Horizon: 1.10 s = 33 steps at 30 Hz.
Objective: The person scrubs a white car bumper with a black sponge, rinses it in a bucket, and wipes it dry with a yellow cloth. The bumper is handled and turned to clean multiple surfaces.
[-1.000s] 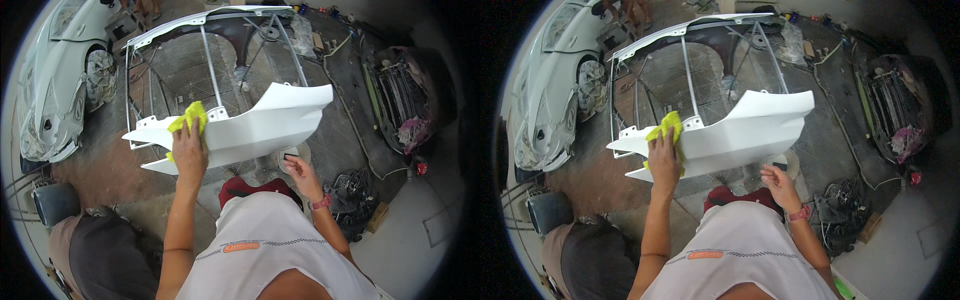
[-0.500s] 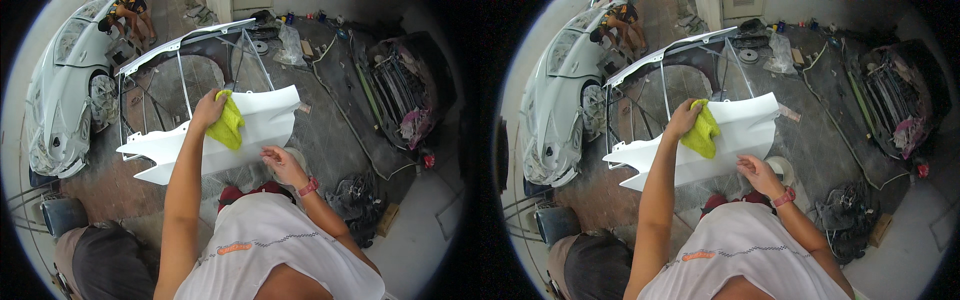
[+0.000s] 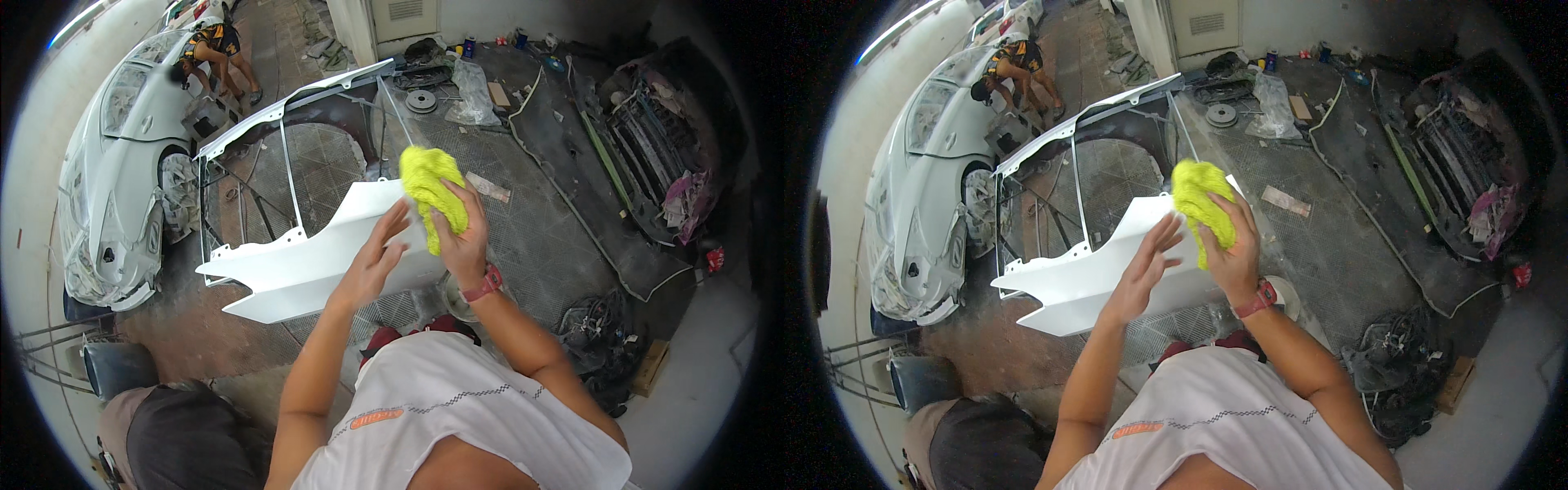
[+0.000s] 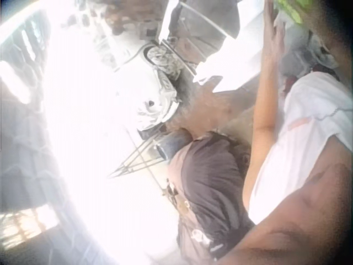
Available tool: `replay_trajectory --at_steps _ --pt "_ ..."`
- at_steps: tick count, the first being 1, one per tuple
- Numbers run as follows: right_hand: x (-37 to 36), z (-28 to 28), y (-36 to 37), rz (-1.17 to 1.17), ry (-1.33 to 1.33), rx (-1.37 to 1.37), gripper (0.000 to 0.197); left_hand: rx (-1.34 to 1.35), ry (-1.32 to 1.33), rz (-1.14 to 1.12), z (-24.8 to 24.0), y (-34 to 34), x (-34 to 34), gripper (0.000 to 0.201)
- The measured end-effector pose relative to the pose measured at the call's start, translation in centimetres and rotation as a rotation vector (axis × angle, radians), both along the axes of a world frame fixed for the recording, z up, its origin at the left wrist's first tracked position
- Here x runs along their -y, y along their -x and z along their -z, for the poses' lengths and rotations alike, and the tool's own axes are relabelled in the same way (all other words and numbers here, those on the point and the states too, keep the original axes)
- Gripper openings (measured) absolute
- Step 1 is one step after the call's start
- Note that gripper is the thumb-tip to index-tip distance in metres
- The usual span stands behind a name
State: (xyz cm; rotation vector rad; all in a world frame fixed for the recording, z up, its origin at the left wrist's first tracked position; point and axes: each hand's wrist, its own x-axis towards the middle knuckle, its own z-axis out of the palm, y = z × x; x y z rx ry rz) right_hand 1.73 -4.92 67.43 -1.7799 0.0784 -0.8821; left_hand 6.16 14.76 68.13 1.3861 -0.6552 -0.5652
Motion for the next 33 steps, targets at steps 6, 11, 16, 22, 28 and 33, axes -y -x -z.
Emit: replay_trajectory --at_steps 6,11,16,22,28,33 --pt "-2.8 0.0 -6.9 -0.013 0.861 -0.318 0.066 -0.301 -0.375 -0.207 12.1 7.3 -12.5 0.059" --pt "-5.8 3.2 -12.4 -0.205 0.954 -0.611 0.075 -0.489 -0.649 -0.434 27.1 14.1 -20.4 0.062" --pt "-2.1 6.3 -13.5 -0.194 0.858 -0.449 0.063 -0.584 -1.024 -0.589 35.2 21.0 -26.0 0.058" --pt "6.3 6.7 -11.8 -0.095 1.012 -0.413 0.057 -0.623 -1.163 -0.627 38.3 29.9 -30.9 0.049" --pt "14.8 2.5 -9.1 0.047 0.774 -0.694 0.057 -1.228 -0.469 -0.993 37.3 33.3 -31.1 0.042" --pt "12.5 -1.2 -5.2 0.216 0.667 -0.293 0.069 -0.951 -0.832 -0.853 35.0 32.8 -29.1 0.043"
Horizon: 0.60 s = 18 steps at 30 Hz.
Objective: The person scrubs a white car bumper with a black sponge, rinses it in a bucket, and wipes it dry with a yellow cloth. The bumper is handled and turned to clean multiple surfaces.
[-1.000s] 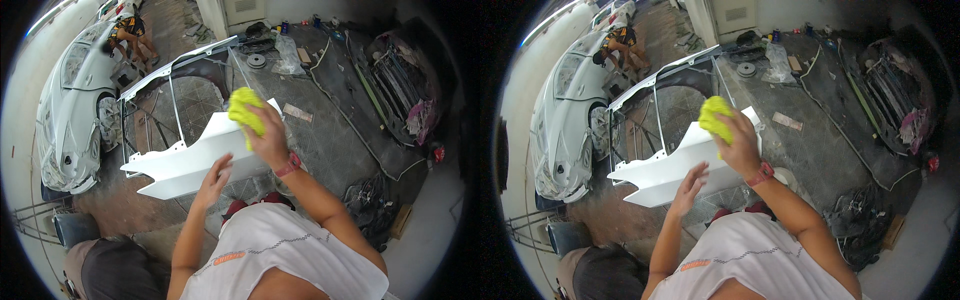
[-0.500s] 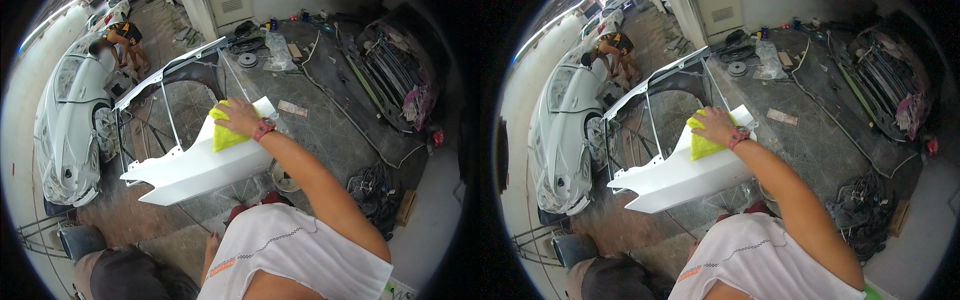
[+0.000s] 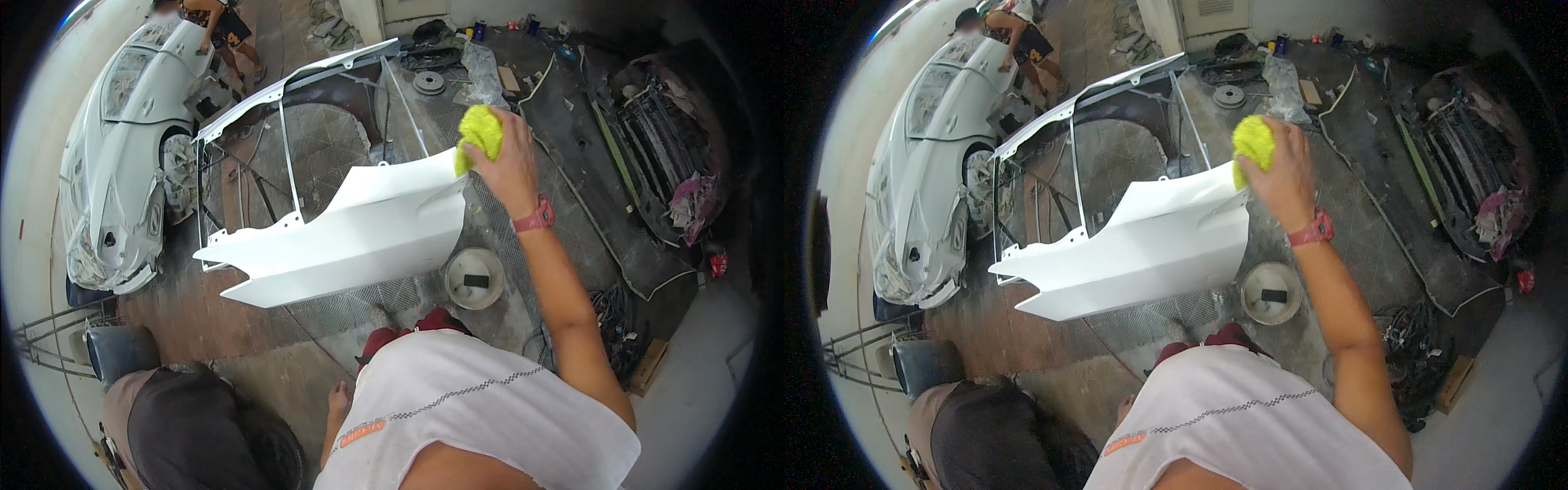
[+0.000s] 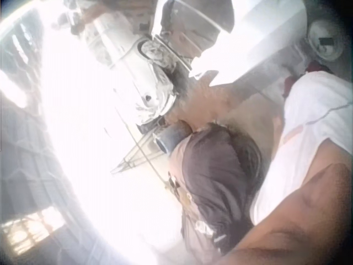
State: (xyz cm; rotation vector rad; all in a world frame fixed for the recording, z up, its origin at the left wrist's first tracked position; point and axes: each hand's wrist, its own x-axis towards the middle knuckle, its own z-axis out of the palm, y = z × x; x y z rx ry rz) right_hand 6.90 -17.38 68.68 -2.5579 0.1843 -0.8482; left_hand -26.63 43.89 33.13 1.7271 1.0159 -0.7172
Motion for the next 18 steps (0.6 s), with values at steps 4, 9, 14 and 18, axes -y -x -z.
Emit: replay_trajectory --at_steps 4,9,14,18 --pt "-5.9 3.1 0.6 -0.185 0.151 -0.017 0.081 -0.038 -0.048 0.141 -0.3 -1.6 0.2 0.047" --pt "-11.6 9.5 -1.9 -0.141 0.209 -0.115 0.079 0.118 -0.072 0.127 -0.7 -4.1 -1.0 0.048" --pt "-21.0 10.1 -4.6 -0.341 0.072 -0.076 0.078 0.071 -0.148 0.22 -2.0 -4.3 -1.9 0.047" --pt "-27.1 10.5 -4.5 -0.538 0.301 -0.192 0.07 -0.002 -0.193 0.316 -1.5 -3.7 -2.8 0.048"
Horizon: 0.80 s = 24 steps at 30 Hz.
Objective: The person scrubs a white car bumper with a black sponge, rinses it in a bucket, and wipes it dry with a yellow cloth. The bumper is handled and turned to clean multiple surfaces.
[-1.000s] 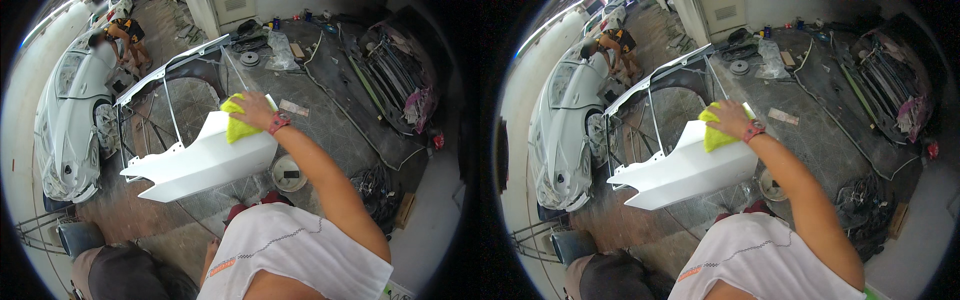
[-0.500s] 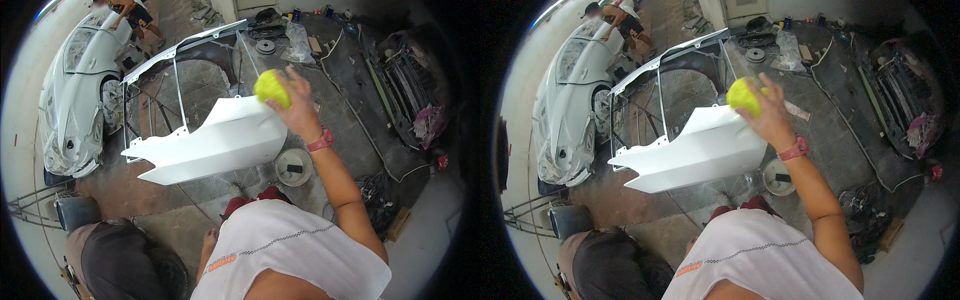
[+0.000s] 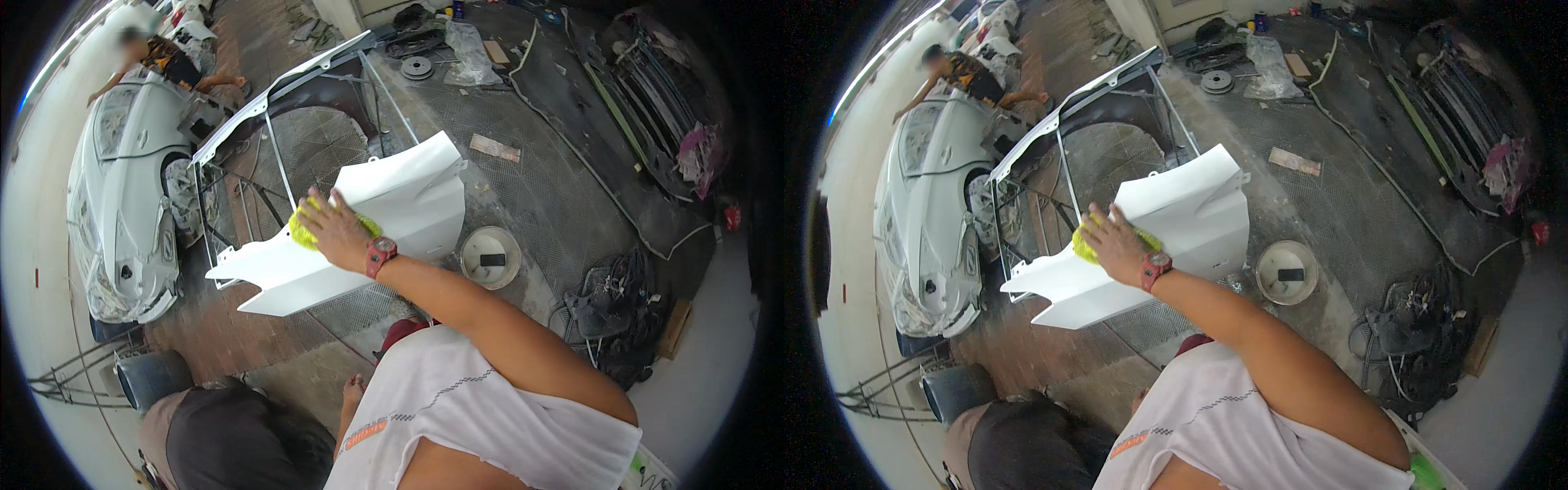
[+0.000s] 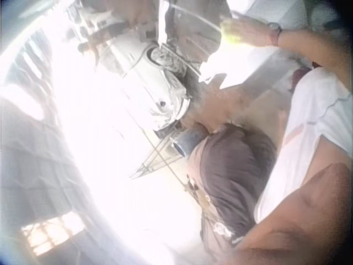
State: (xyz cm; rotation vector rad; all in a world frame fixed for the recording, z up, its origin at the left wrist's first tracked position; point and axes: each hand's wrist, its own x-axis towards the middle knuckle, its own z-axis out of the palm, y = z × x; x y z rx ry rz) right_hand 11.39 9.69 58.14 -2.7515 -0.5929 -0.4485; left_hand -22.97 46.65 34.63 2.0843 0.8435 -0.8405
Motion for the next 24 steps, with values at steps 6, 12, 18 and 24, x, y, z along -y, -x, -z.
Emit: replay_trajectory --at_steps 6,12,18,24 --pt "5.7 4.8 3.0 0.116 -0.253 0.08 0.064 0.054 0.167 -0.134 1.3 -0.4 -0.9 0.044" --pt "21.7 5.8 6.9 0.621 -0.47 0.275 0.063 0.009 0.109 -0.053 -1.9 -1.5 0.8 0.042" --pt "25.0 2.6 14.1 0.971 -1.049 0.054 0.04 0.178 0.231 0.076 -6.8 -8.7 6.9 0.054" --pt "16.2 -0.6 19.5 0.37 -2.013 -0.412 0.056 0.389 0.66 0.422 -18.2 -19.0 21.9 0.063"
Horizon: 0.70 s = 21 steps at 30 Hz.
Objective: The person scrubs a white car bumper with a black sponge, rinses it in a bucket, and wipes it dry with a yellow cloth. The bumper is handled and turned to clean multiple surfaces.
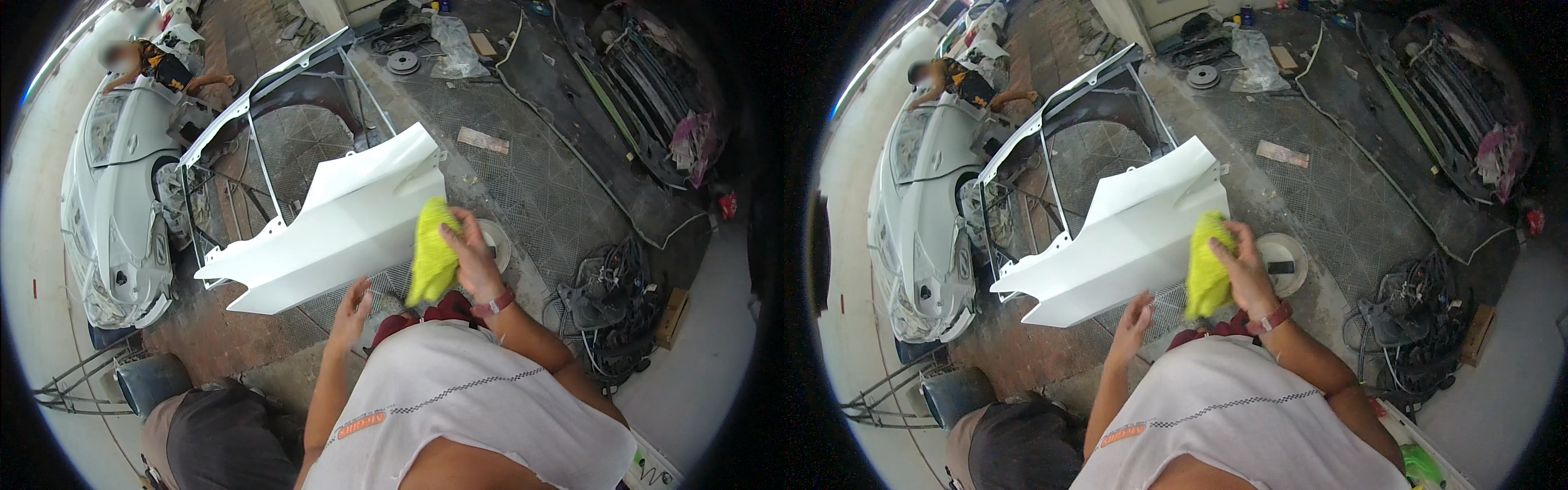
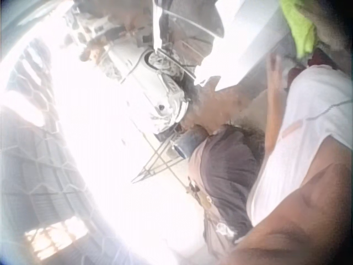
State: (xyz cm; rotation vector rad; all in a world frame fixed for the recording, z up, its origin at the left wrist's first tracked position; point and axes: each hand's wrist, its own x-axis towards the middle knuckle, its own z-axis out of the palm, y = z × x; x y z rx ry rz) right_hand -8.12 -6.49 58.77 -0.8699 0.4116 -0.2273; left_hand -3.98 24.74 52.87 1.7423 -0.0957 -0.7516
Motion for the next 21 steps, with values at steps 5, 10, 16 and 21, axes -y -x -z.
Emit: replay_trajectory --at_steps 5,10,16,21 --pt "0.9 0.3 1.3 -0.249 -0.196 0.046 0.073 -0.389 0.593 -0.108 -10.2 -3.3 8.5 0.056" --pt "0.4 2.2 2.3 -0.153 -0.602 0.134 0.094 -0.064 0.349 0.191 -13.7 -2.6 12.5 0.053" --pt "-2.0 0.8 1.9 -0.141 -0.654 -0.032 0.075 0.765 -0.472 0.185 -9.8 -2.0 13.3 0.054" --pt "-2.5 -3.3 -3.6 -0.112 -0.052 0.077 0.055 0.338 -0.411 0.016 -7.0 -0.3 4.3 0.052"
